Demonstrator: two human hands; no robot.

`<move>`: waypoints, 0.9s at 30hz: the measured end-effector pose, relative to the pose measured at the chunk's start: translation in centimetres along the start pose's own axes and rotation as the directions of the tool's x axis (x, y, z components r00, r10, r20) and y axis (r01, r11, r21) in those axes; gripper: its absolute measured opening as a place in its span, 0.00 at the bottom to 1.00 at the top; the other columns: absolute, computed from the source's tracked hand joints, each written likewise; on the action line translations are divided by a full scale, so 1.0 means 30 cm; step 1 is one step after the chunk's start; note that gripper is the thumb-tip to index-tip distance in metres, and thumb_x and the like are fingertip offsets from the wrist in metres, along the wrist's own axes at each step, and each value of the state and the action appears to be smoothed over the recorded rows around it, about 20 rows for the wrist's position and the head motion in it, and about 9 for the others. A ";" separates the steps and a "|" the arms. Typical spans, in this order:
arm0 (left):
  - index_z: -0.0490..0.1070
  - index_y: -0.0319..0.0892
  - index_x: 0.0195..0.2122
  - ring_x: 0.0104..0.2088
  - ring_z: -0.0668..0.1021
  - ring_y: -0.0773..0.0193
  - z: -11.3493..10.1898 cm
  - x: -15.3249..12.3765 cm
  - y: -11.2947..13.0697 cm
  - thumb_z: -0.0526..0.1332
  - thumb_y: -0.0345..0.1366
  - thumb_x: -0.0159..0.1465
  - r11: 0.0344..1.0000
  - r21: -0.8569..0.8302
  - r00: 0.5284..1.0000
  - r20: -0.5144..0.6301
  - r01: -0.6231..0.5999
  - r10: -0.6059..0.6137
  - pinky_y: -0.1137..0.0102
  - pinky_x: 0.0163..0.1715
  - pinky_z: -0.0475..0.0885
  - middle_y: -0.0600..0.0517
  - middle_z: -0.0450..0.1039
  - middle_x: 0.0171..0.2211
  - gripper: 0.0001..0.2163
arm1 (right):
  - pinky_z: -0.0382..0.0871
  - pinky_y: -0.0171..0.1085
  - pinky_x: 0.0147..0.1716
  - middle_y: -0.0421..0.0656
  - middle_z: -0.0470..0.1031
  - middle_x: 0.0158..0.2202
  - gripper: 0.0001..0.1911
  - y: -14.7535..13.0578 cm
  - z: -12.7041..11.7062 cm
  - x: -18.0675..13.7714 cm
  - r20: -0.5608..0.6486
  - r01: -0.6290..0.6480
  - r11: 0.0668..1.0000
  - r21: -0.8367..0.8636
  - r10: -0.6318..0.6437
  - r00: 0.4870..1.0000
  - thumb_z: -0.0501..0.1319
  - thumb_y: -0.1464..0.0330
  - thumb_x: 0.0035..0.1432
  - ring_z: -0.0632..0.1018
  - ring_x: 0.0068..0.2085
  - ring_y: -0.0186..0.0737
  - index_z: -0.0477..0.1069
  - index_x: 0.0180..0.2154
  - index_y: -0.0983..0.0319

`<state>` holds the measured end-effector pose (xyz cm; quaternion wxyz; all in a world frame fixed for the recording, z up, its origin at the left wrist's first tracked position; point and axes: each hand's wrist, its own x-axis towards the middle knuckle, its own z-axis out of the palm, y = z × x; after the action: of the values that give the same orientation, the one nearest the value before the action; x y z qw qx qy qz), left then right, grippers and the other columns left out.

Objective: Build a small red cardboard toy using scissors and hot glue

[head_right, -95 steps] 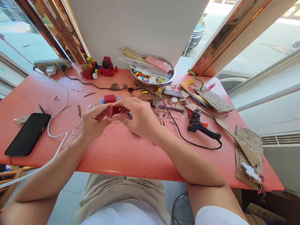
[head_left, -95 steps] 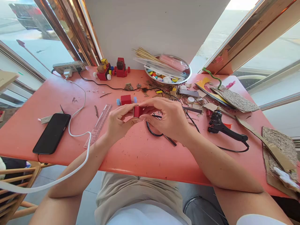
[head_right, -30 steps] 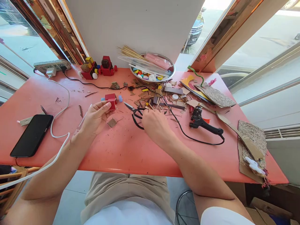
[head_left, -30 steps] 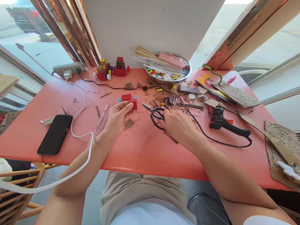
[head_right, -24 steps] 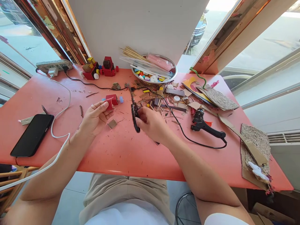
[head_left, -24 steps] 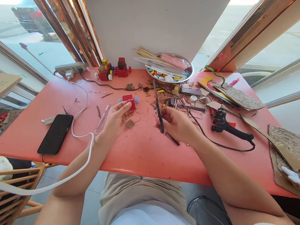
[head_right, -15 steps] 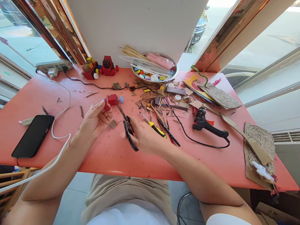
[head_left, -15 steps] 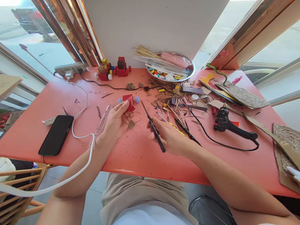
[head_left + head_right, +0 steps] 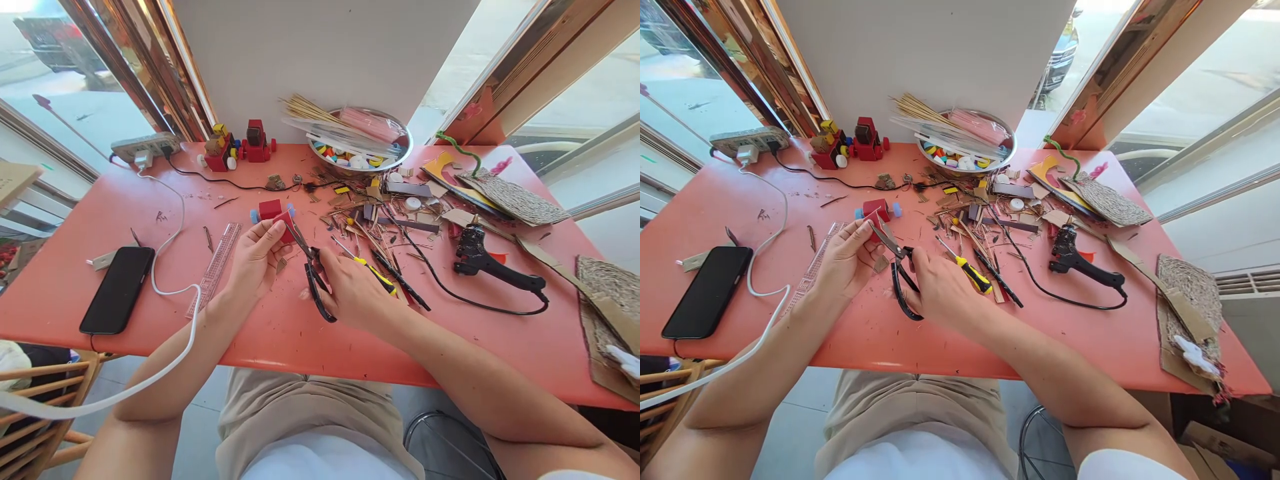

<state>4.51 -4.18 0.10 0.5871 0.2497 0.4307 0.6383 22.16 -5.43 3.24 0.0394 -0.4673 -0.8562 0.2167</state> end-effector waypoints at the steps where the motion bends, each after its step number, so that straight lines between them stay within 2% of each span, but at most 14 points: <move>1: 0.76 0.42 0.29 0.26 0.83 0.70 0.001 -0.002 -0.001 0.83 0.39 0.49 1.000 0.003 1.000 -0.003 -0.006 0.006 0.78 0.26 0.78 0.56 0.84 0.28 0.16 | 0.58 0.37 0.31 0.47 0.80 0.34 0.06 -0.002 0.000 0.000 0.003 -0.006 1.000 -0.012 0.006 1.000 0.58 0.65 0.71 0.80 0.34 0.48 0.68 0.46 0.60; 6: 0.75 0.42 0.27 0.22 0.82 0.70 0.008 -0.011 -0.001 0.83 0.39 0.49 1.000 0.017 0.999 -0.028 -0.017 0.018 0.79 0.20 0.74 0.56 0.83 0.26 0.17 | 0.58 0.37 0.32 0.52 0.82 0.38 0.09 -0.016 -0.005 -0.001 0.040 -0.042 0.996 -0.073 0.045 0.998 0.61 0.64 0.70 0.82 0.38 0.51 0.69 0.47 0.63; 9: 0.76 0.42 0.26 0.21 0.81 0.71 0.009 -0.012 0.001 0.85 0.39 0.44 1.000 -0.009 1.000 -0.011 -0.020 0.020 0.79 0.22 0.76 0.58 0.81 0.24 0.19 | 0.58 0.37 0.32 0.52 0.83 0.39 0.09 -0.022 -0.009 0.000 0.042 -0.052 0.996 -0.067 0.054 0.998 0.62 0.63 0.70 0.82 0.38 0.51 0.69 0.47 0.62; 16: 0.77 0.42 0.27 0.24 0.82 0.71 0.006 -0.012 0.005 0.85 0.39 0.44 1.000 -0.016 1.000 0.001 -0.016 0.016 0.78 0.26 0.78 0.58 0.82 0.26 0.19 | 0.56 0.36 0.30 0.48 0.82 0.36 0.06 -0.009 -0.002 0.002 0.044 -0.039 0.999 -0.034 0.040 0.998 0.61 0.65 0.72 0.81 0.34 0.46 0.68 0.46 0.61; 21: 0.76 0.42 0.24 0.24 0.82 0.72 0.012 -0.017 0.009 0.88 0.43 0.35 0.996 -0.080 0.999 0.010 -0.030 0.031 0.80 0.27 0.78 0.58 0.83 0.26 0.24 | 0.55 0.35 0.29 0.45 0.81 0.32 0.06 0.005 0.012 0.005 0.016 0.007 1.000 -0.010 -0.007 1.000 0.61 0.64 0.73 0.81 0.32 0.44 0.69 0.45 0.61; 27: 0.79 0.42 0.26 0.25 0.83 0.70 0.017 -0.016 0.015 0.88 0.44 0.32 0.995 -0.095 1.000 -0.024 -0.020 0.018 0.78 0.27 0.80 0.57 0.83 0.26 0.24 | 0.56 0.36 0.30 0.50 0.84 0.33 0.05 -0.030 -0.010 0.023 0.134 -0.115 0.993 -0.028 0.118 0.984 0.62 0.67 0.73 0.84 0.34 0.48 0.71 0.43 0.62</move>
<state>4.77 -4.48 0.84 0.5875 0.2181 0.4040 0.6664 21.16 -5.19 3.78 -0.0365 -0.5013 -0.8302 0.2413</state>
